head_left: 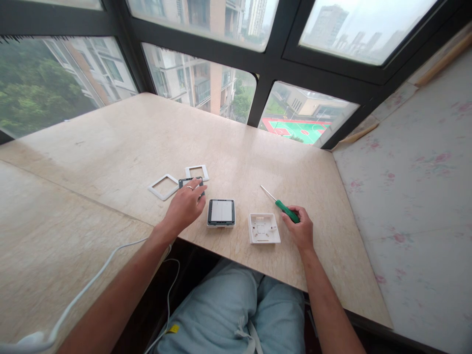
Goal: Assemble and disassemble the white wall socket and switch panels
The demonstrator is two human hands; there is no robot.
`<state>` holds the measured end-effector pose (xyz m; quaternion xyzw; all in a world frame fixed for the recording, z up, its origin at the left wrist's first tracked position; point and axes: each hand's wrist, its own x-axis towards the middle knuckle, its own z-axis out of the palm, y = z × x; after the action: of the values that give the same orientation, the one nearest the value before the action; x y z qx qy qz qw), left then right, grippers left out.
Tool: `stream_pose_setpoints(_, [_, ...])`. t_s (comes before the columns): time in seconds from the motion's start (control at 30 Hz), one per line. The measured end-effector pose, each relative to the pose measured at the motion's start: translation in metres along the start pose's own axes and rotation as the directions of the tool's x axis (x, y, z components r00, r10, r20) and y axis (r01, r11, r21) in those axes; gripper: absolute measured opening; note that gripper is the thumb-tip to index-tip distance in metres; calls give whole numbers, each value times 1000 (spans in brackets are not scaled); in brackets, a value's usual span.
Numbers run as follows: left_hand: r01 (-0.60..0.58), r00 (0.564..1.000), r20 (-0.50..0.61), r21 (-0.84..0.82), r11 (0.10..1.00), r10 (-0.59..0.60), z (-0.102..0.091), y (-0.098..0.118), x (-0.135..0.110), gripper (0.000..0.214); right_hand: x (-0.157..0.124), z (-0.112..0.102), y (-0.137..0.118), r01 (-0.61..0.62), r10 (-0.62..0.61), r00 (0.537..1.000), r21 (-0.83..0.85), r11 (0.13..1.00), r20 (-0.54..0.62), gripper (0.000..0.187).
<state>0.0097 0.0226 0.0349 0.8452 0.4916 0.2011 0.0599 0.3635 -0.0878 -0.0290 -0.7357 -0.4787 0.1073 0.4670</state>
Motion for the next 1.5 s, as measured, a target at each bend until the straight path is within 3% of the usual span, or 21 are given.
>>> stream_pose_setpoints(0.13, [-174, 976, 105, -135, 975, 189, -1, 11, -3, 54, 0, 0, 1, 5, -5, 1000, -3, 1000, -2, 29])
stream_pose_setpoints(0.23, [-224, 945, 201, -181, 958, 259, 4, 17, -7, 75, 0, 0, 2, 2, -2, 1000, -6, 1000, -1, 29])
stream_pose_setpoints(0.37, [-223, 929, 249, -218, 950, 275, 12, 20, -10, 84, 0, 0, 1, 2, -2, 1000, -3, 1000, 1, 29])
stream_pose_setpoints(0.63, [-204, 913, 288, -288, 936, 288, 11, 25, -12, 80, 0, 0, 1, -1, 1, 1000, 1, 1000, -2, 29])
stream_pose_setpoints(1.03, [-224, 899, 261, -413, 883, 350, 21, 44, -19, 83, 1, 0, 1, 6, -6, 1000, 20, 1000, -12, 29])
stream_pose_setpoints(1.5, [-194, 903, 269, -441, 876, 335, 28, 46, -22, 83, 0, 0, 0, 2, -2, 1000, 21, 1000, -2, 30])
